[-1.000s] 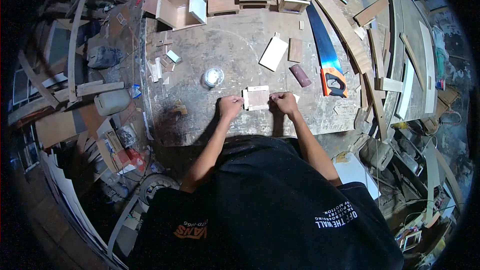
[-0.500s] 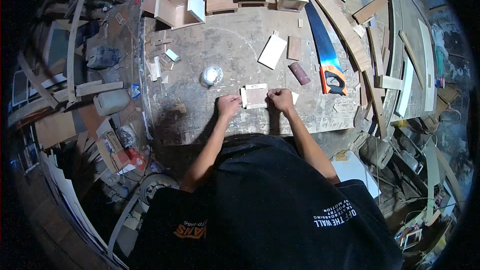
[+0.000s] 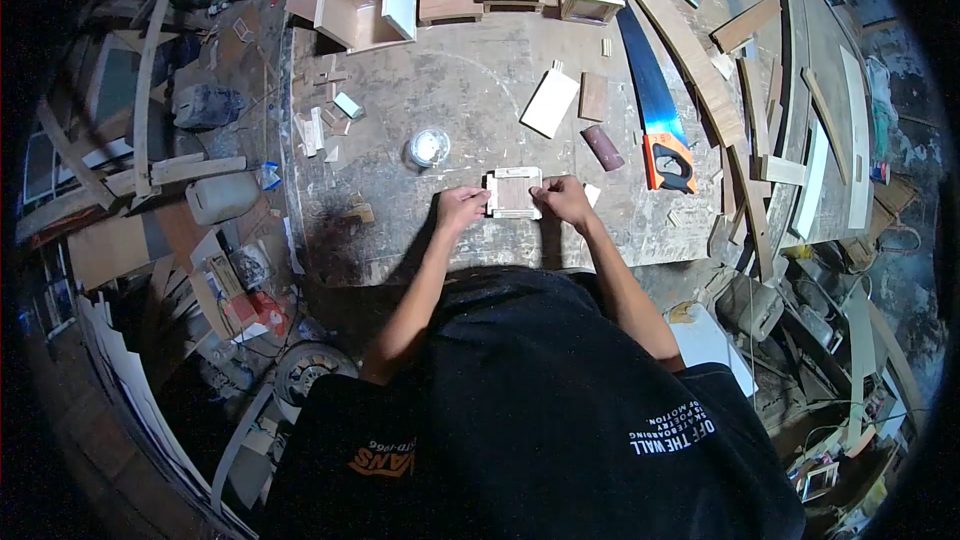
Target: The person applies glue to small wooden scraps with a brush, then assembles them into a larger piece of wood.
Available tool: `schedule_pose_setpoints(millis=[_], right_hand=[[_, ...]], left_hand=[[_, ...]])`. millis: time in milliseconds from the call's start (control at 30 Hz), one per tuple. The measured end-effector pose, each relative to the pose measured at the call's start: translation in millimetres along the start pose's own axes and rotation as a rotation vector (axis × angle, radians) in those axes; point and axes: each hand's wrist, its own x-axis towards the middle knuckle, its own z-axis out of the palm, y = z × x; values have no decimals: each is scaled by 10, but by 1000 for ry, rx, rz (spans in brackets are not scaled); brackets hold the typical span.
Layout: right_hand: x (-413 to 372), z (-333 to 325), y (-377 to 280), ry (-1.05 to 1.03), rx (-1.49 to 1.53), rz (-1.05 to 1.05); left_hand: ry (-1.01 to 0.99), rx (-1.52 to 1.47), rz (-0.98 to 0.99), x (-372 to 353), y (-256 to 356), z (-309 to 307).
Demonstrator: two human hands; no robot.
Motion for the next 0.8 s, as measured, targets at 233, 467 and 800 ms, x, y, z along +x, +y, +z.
schedule_pose_setpoints(millis=[233, 467, 800], right_hand=[[-304, -296, -593, 43, -210, -39], [-450, -476, -1024, 88, -378, -79], [-503, -714, -1240, 65, -383, -178]], left_hand=[[-188, -13, -39, -250, 246, -27], [-234, 1, -8, -532, 514, 64], [-349, -47, -9, -712, 646, 55]])
